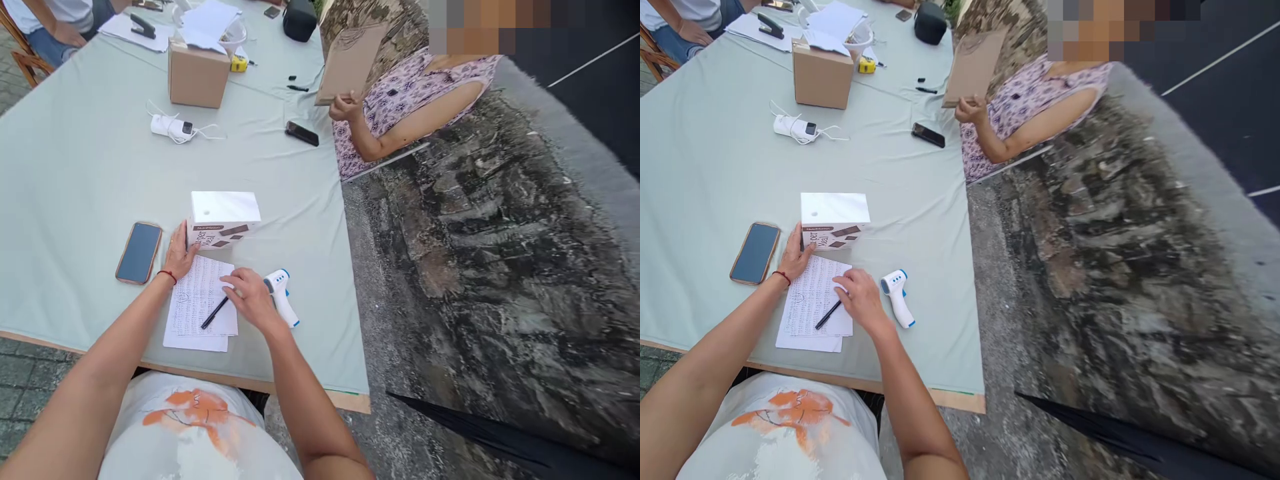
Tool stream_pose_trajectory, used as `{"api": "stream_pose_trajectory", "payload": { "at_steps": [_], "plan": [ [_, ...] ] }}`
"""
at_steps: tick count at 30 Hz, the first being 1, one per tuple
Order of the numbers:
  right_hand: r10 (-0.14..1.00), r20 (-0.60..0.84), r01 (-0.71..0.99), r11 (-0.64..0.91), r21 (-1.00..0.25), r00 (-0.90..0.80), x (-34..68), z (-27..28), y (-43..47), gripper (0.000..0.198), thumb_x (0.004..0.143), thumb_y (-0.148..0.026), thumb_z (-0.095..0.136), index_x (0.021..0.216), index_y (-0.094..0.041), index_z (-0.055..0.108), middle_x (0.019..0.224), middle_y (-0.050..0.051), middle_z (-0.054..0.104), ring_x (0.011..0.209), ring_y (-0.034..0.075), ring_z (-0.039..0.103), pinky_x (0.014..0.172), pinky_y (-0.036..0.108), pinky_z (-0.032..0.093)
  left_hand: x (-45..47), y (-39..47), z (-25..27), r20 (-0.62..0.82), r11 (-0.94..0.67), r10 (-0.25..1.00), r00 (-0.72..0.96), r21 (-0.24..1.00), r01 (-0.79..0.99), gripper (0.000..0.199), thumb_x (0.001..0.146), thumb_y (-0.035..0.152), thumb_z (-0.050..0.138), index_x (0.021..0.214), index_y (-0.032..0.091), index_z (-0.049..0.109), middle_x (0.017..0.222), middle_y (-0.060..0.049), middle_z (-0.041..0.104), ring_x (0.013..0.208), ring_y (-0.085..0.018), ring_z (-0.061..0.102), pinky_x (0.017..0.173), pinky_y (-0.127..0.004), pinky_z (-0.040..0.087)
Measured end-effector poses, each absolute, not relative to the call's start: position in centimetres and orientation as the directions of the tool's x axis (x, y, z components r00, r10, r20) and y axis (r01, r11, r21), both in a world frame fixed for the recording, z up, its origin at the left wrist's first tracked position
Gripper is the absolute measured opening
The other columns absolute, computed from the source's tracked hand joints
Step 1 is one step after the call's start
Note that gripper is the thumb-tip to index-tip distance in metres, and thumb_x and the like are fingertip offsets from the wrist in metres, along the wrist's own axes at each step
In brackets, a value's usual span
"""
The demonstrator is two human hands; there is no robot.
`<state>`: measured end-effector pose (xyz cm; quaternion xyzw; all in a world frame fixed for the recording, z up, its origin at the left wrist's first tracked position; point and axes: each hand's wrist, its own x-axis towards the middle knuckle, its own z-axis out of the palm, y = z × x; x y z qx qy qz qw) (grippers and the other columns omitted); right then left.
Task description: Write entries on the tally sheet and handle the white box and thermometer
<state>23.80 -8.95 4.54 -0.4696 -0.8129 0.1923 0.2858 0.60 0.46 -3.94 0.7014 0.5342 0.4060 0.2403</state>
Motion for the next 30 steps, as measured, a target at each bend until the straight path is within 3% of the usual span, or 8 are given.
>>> {"api": "stream_pose_trajectory", "payload": {
  "at_steps": [5, 8, 10, 12, 15, 18, 22, 30],
  "plan": [
    [0.842, 0.138, 0.773, 0.534, -0.342, -0.521, 27.5, 0.0, -9.8, 0.029, 0.095, -0.013, 0.057, 0.113, -0.027, 0.075, 0.095, 0.009, 0.065, 0.085, 0.021, 0.057, 0.076, 0.035, 0.045, 0.8, 0.3, -3.8, 0.271, -0.277, 0.958, 0.097, 0.778, 0.563, 0.085, 0.097, 0.061, 0.048, 0.16, 0.013, 0.019, 0.163, -0.024, 0.033, 0.153, -0.036, 0.031, 0.126, -0.057, 0.025],
    [0.822, 0.163, 0.767, 0.568, -0.297, -0.546, 27.5, -1.0, -10.3, 0.024, 0.098, -0.015, 0.054, 0.102, -0.025, 0.075, 0.09, 0.008, 0.065, 0.082, 0.021, 0.055, 0.077, 0.035, 0.043, 1.1, 0.1, -3.4, 0.203, -0.223, 0.974, 0.1, 0.781, 0.584, 0.107, 0.084, 0.058, 0.07, 0.162, 0.013, 0.012, 0.165, -0.025, 0.028, 0.154, -0.04, 0.027, 0.126, -0.059, 0.024],
    [0.814, 0.189, 0.737, 0.579, -0.348, -0.55, 28.0, -0.9, -10.3, 0.02, 0.099, -0.018, 0.053, 0.096, -0.023, 0.072, 0.089, 0.008, 0.066, 0.082, 0.021, 0.056, 0.077, 0.035, 0.043, 1.5, 0.0, -3.1, 0.158, -0.187, 0.982, 0.1, 0.782, 0.595, 0.13, 0.07, 0.052, 0.086, 0.163, 0.013, 0.003, 0.166, -0.026, 0.023, 0.155, -0.043, 0.023, 0.126, -0.06, 0.023],
    [0.843, 0.233, 0.698, 0.533, -0.478, -0.484, 28.6, -0.7, -10.4, 0.017, 0.099, -0.023, 0.052, 0.094, -0.021, 0.068, 0.086, 0.007, 0.065, 0.079, 0.02, 0.058, 0.074, 0.034, 0.043, 1.8, -0.1, -2.9, 0.13, -0.159, 0.987, 0.091, 0.784, 0.6, 0.148, 0.058, 0.045, 0.095, 0.163, 0.016, -0.005, 0.167, -0.027, 0.019, 0.155, -0.045, 0.02, 0.126, -0.062, 0.023],
    [0.95, 0.276, 0.575, 0.308, -0.758, -0.146, 28.1, -0.8, -10.6, 0.014, 0.096, -0.033, 0.056, 0.091, -0.021, 0.062, 0.079, 0.003, 0.062, 0.071, 0.018, 0.057, 0.069, 0.033, 0.045, 2.1, -0.1, -2.8, 0.14, -0.168, 0.986, 0.094, 0.776, 0.608, 0.158, 0.051, 0.037, 0.1, 0.163, 0.021, -0.011, 0.167, -0.027, 0.019, 0.155, -0.045, 0.02, 0.126, -0.064, 0.022],
    [0.968, 0.174, 0.316, 0.109, -0.943, 0.184, 25.5, -1.7, -10.9, 0.017, 0.089, -0.039, 0.059, 0.086, -0.022, 0.058, 0.076, 0.0, 0.061, 0.067, 0.016, 0.056, 0.066, 0.032, 0.047, 2.2, -0.1, -2.9, 0.174, -0.206, 0.978, 0.113, 0.756, 0.621, 0.159, 0.05, 0.033, 0.101, 0.162, 0.024, -0.012, 0.167, -0.026, 0.02, 0.155, -0.044, 0.022, 0.126, -0.063, 0.021],
    [0.952, 0.027, 0.124, -0.012, -0.992, 0.304, 21.6, -2.9, -10.7, 0.019, 0.081, -0.04, 0.059, 0.083, -0.021, 0.059, 0.068, -0.002, 0.059, 0.062, 0.014, 0.053, 0.061, 0.029, 0.046, 2.2, -0.3, -2.9, 0.184, -0.216, 0.976, 0.117, 0.745, 0.631, 0.159, 0.05, 0.032, 0.102, 0.163, 0.024, -0.01, 0.166, -0.025, 0.021, 0.155, -0.043, 0.023, 0.126, -0.062, 0.023],
    [0.956, -0.026, 0.196, -0.086, -0.977, 0.291, 20.6, -2.9, -10.8, 0.017, 0.074, -0.038, 0.059, 0.075, -0.021, 0.062, 0.066, -0.001, 0.061, 0.062, 0.014, 0.052, 0.062, 0.03, 0.047, 2.2, -0.5, -2.3, 0.161, -0.207, 0.978, 0.13, 0.734, 0.647, 0.159, 0.051, 0.035, 0.102, 0.162, 0.022, -0.011, 0.165, -0.026, 0.024, 0.154, -0.043, 0.025, 0.126, -0.061, 0.025]
  ]
}}
